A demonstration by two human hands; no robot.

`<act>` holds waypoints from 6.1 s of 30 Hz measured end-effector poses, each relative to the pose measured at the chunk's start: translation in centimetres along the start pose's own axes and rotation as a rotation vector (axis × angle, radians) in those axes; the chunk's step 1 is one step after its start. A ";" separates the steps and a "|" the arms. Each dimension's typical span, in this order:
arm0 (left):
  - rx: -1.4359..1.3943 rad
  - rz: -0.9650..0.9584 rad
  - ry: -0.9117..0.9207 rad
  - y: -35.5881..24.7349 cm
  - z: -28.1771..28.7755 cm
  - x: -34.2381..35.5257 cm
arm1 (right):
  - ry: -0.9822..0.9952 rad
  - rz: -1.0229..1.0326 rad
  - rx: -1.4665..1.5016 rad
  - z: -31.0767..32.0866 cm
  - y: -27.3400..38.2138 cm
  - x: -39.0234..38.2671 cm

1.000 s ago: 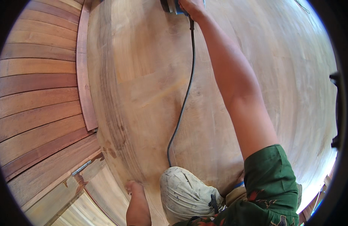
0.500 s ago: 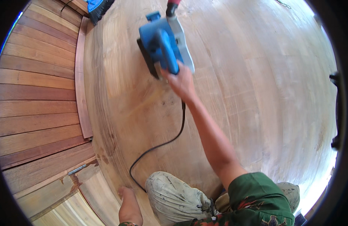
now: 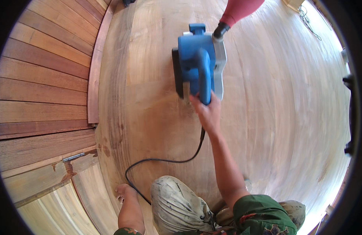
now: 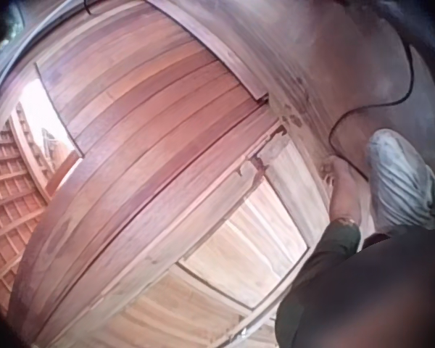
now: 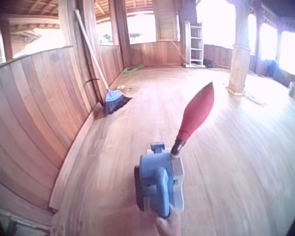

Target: The person uses an electric sander to smooth a wooden floor. They move the sander across the surface in overlapping passes, occasionally pausing to check the finish.

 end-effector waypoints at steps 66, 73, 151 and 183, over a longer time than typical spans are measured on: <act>0.055 0.002 -0.106 -3.1 3.4 4.1 | -0.001 0.178 -0.139 -12.3 1.8 23.4; 0.055 -0.008 -0.144 -5.2 1.7 4.8 | 0.045 0.216 -0.148 -15.9 1.0 37.9; 0.105 -0.021 0.064 -2.5 2.5 1.7 | 0.040 0.223 -0.108 -11.7 -1.5 28.3; -0.045 0.051 -0.092 -1.8 6.8 6.9 | -0.072 -0.093 -0.162 -2.2 7.5 -13.5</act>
Point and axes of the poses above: each hand's wrist, its own x-axis towards the middle knuckle, its own z-axis out of the back of the hand, y = z × x, the point moved 2 cm from there along x, towards the middle knuckle, and after that the axes turned 13 degrees about x, right-handed, at the moved point
